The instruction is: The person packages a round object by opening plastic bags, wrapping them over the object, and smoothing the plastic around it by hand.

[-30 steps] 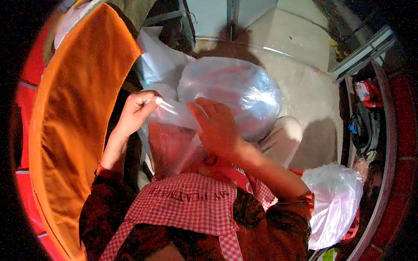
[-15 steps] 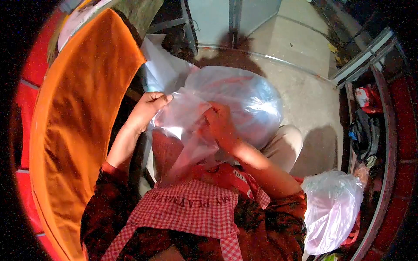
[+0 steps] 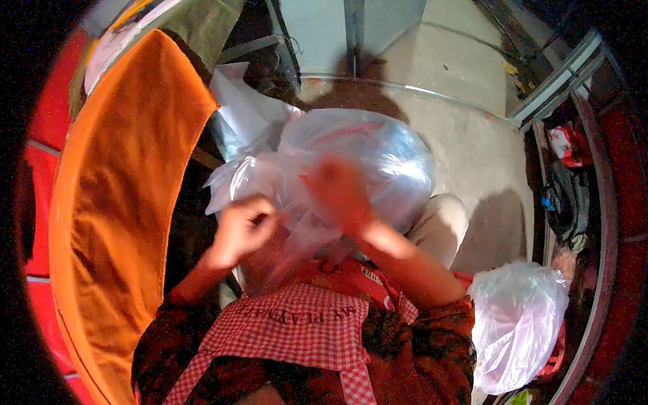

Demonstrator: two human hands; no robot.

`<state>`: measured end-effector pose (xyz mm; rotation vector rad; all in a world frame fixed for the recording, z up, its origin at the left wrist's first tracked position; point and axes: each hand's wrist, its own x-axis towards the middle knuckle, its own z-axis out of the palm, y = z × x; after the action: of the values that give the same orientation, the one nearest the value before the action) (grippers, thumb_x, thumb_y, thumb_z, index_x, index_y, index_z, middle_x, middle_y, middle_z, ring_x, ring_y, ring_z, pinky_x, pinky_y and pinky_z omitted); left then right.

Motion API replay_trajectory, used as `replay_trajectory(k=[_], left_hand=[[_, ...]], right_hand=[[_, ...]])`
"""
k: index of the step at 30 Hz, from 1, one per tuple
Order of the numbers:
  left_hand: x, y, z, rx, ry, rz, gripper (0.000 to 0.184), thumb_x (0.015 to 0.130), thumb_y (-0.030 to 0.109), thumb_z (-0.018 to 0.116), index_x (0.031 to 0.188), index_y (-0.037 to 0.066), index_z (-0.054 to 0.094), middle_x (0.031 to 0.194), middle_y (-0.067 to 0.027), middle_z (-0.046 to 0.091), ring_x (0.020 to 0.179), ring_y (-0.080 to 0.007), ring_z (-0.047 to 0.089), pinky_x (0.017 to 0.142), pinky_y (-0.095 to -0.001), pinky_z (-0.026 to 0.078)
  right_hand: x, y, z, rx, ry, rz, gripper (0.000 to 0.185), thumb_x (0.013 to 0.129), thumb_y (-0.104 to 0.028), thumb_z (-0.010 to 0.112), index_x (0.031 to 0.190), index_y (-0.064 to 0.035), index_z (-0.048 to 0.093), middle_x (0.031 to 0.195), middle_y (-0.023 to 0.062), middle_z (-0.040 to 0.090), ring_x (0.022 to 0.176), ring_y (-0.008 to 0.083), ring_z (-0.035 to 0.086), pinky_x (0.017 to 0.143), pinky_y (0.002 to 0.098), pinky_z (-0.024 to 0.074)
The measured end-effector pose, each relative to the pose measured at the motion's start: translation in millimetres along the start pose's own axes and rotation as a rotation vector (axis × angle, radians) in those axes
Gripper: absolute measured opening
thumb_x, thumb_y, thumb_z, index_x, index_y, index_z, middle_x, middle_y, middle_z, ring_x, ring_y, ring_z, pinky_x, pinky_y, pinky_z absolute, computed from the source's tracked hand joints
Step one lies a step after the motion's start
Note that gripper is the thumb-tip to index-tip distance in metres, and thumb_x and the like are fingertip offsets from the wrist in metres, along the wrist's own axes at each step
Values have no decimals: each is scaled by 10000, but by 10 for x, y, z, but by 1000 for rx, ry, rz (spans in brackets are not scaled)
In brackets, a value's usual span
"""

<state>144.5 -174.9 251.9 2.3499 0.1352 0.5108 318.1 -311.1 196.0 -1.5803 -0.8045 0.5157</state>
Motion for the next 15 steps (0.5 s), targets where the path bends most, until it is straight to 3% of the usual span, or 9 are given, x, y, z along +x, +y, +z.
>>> replay_trajectory(k=[1, 4, 7, 8, 10, 11, 13, 15], left_hand=[[-25, 3, 103, 68, -119, -26, 170, 826, 66, 718, 795, 15, 559, 694, -74, 575, 623, -152, 594, 557, -288, 464], [-20, 136, 167, -246, -102, -400, 92, 867, 49, 665, 858, 11, 582, 723, -28, 603, 656, -126, 593, 586, -261, 471], [-49, -5, 255, -512, 108, -228, 61, 892, 49, 639, 931, 19, 605, 768, 4, 616, 672, -98, 572, 613, -253, 469], [-116, -58, 220, -494, 77, -320, 83, 912, 34, 608, 994, 40, 620, 800, 13, 625, 693, -84, 571, 649, -250, 475], [-99, -63, 36, -691, 129, -317, 89, 915, 29, 594, 996, 50, 625, 834, 1, 638, 727, -91, 594, 683, -247, 486], [-82, -72, -77, -790, 154, -315, 95, 917, 26, 587, 997, 55, 627, 850, -5, 644, 744, -95, 606, 700, -246, 491], [-88, -205, -396, -1189, 298, -340, 76, 933, 75, 581, 995, 61, 623, 923, -46, 663, 873, -145, 642, 813, -306, 512], [-13, -77, -581, -1363, 394, -372, 164, 946, 181, 579, 1044, 51, 601, 1036, -115, 653, 1019, -252, 620, 977, -475, 476]], right_hand=[[-23, -104, 66, 55, -3, 52, 257, 892, -222, 653, 690, -107, 542, 644, -57, 489, 574, 55, 438, 498, 237, 323], [-161, -535, 215, 353, -52, 235, 332, 839, -234, 713, 635, -94, 491, 616, -56, 469, 551, 77, 419, 488, 297, 323], [-240, -522, 239, 422, -177, 230, 339, 846, -255, 711, 640, -105, 488, 612, -66, 423, 575, 54, 382, 493, 274, 309], [-231, -539, 223, 494, -175, 264, 330, 847, -244, 709, 641, -105, 492, 610, -62, 426, 580, 52, 382, 491, 269, 308], [-203, -564, 116, 641, -165, 336, 313, 848, -222, 704, 642, -105, 499, 605, -52, 431, 590, 48, 383, 486, 259, 306], [-140, -445, -10, 486, -154, 229, 280, 852, -213, 698, 666, -108, 516, 616, -41, 456, 581, 56, 400, 482, 256, 315], [-7, -184, -306, 311, -104, 131, 214, 862, -194, 679, 717, -112, 545, 644, -17, 506, 567, 75, 437, 474, 255, 333], [44, -196, -497, 406, -1, 257, 146, 878, -172, 649, 775, -112, 564, 686, 8, 554, 559, 105, 476, 466, 259, 354]])
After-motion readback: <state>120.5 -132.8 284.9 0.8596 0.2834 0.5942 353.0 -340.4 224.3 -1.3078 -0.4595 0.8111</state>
